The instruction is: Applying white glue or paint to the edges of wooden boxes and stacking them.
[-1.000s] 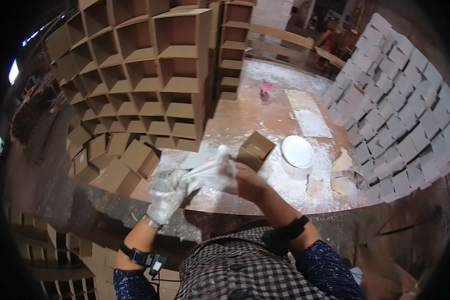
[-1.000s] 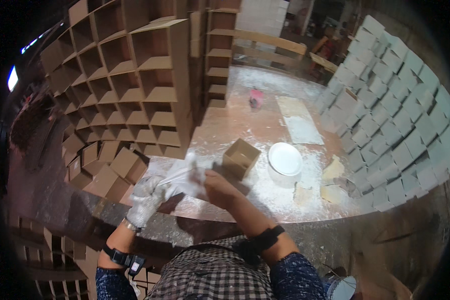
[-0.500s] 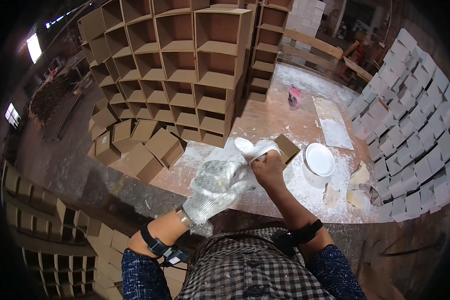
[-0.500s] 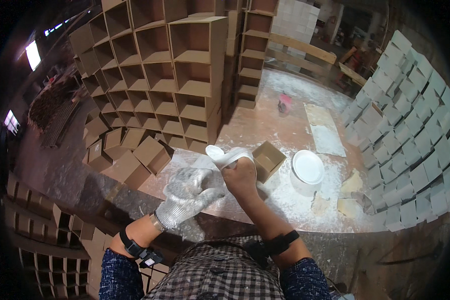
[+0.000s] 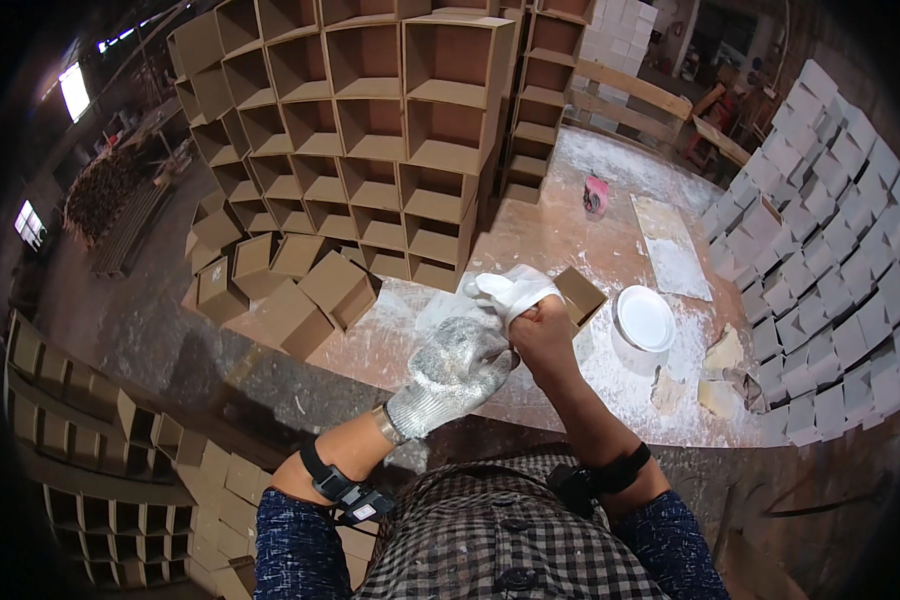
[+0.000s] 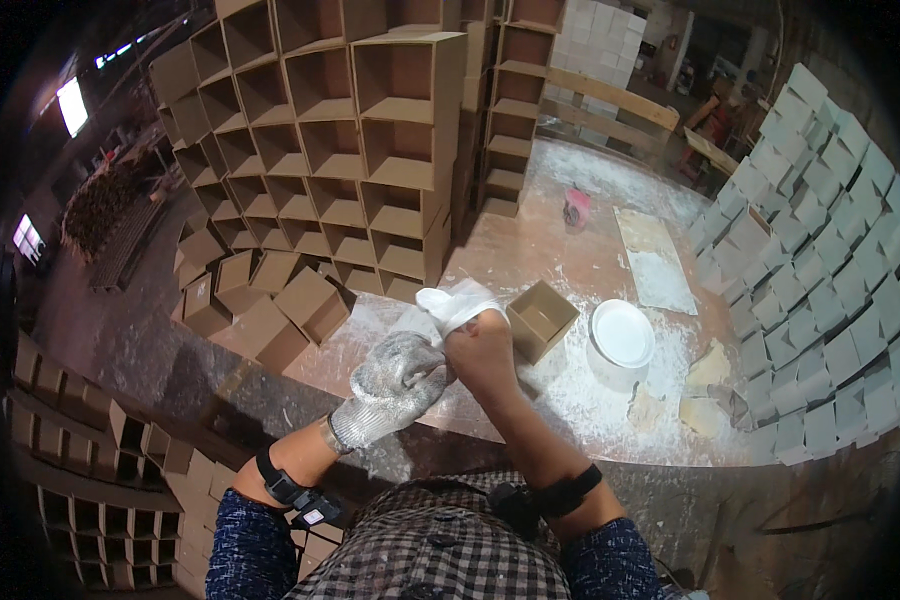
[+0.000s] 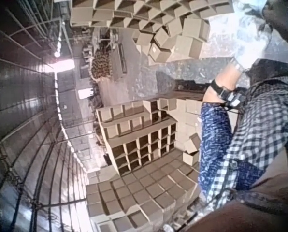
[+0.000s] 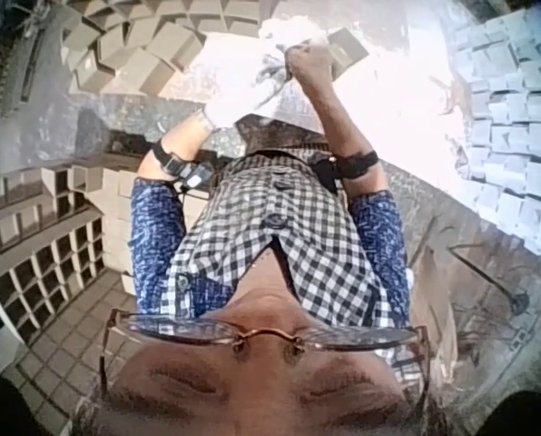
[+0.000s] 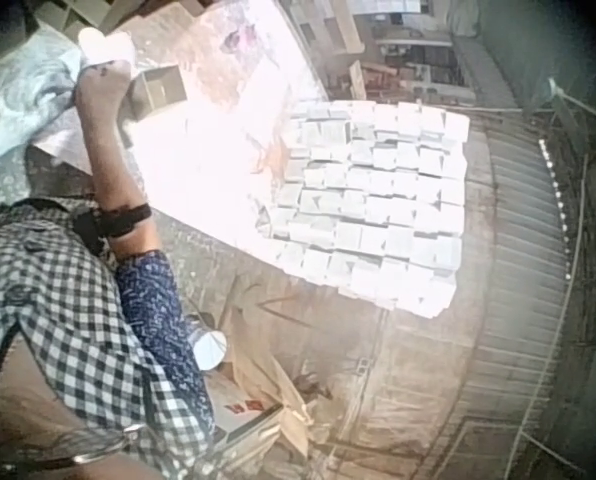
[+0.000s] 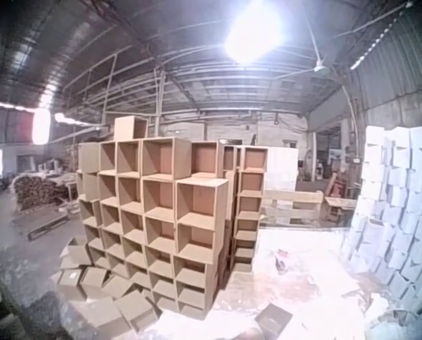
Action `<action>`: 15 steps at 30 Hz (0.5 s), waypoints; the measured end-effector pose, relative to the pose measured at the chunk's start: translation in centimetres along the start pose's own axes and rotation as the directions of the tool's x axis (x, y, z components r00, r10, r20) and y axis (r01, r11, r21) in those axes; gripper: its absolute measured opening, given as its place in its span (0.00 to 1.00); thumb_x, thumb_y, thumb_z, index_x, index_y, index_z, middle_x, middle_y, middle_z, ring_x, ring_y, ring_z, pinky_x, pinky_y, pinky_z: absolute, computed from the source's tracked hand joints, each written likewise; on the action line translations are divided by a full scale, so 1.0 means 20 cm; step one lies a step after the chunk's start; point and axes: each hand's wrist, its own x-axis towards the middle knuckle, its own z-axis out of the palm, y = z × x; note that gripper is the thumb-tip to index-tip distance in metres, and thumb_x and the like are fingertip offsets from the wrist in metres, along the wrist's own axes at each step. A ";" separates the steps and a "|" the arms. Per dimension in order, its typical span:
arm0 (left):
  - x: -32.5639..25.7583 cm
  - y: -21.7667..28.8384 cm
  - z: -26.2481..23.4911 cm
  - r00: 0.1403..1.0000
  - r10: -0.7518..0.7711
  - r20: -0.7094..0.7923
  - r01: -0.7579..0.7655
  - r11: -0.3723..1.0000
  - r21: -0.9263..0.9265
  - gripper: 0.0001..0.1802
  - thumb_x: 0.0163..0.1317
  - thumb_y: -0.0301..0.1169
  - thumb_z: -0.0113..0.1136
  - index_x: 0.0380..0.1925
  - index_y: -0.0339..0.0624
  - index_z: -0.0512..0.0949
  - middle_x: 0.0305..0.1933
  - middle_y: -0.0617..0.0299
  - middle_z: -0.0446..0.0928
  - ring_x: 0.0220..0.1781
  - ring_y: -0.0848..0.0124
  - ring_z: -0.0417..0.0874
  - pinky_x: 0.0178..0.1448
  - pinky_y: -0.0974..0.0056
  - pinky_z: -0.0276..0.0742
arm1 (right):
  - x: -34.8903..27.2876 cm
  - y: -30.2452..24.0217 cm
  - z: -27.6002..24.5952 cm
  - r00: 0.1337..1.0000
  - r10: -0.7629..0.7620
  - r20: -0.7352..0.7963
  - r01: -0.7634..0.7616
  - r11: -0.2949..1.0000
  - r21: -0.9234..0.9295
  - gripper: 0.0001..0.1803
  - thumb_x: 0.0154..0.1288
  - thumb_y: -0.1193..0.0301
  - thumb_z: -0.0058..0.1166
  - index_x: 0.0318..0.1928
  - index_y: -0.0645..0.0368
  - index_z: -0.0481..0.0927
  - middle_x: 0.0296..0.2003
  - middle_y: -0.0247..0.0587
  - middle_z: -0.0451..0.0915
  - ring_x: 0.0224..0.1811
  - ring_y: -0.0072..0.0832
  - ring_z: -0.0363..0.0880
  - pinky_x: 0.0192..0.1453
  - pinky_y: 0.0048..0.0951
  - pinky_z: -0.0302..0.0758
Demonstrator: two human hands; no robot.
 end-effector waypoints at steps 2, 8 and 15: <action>-0.01 0.01 -0.01 0.999 0.002 0.050 0.000 0.999 -0.049 0.12 0.52 0.34 0.66 0.33 0.40 0.78 0.35 0.50 0.76 0.37 0.51 0.77 0.42 0.54 0.73 | 0.00 0.06 -0.04 0.999 0.028 -0.026 -0.028 0.999 0.018 0.12 0.62 0.76 0.53 0.46 0.68 0.76 0.34 0.32 0.80 0.32 0.15 0.75 0.33 0.15 0.71; -0.03 0.10 0.03 0.955 -0.283 -0.090 0.260 0.943 -0.207 0.12 0.54 0.32 0.63 0.35 0.37 0.78 0.39 0.50 0.78 0.44 0.53 0.79 0.48 0.54 0.74 | -0.04 -0.01 0.01 0.973 0.221 0.065 -0.226 0.971 0.080 0.16 0.64 0.76 0.53 0.51 0.67 0.73 0.40 0.38 0.80 0.39 0.22 0.81 0.39 0.18 0.76; -0.06 0.07 0.02 0.934 -0.356 0.036 0.347 0.876 -0.334 0.13 0.56 0.33 0.63 0.37 0.37 0.79 0.41 0.51 0.77 0.44 0.54 0.79 0.47 0.57 0.75 | -0.06 -0.06 0.02 0.966 0.227 0.120 -0.253 0.923 0.290 0.13 0.63 0.78 0.53 0.48 0.67 0.75 0.40 0.40 0.81 0.38 0.24 0.81 0.41 0.24 0.79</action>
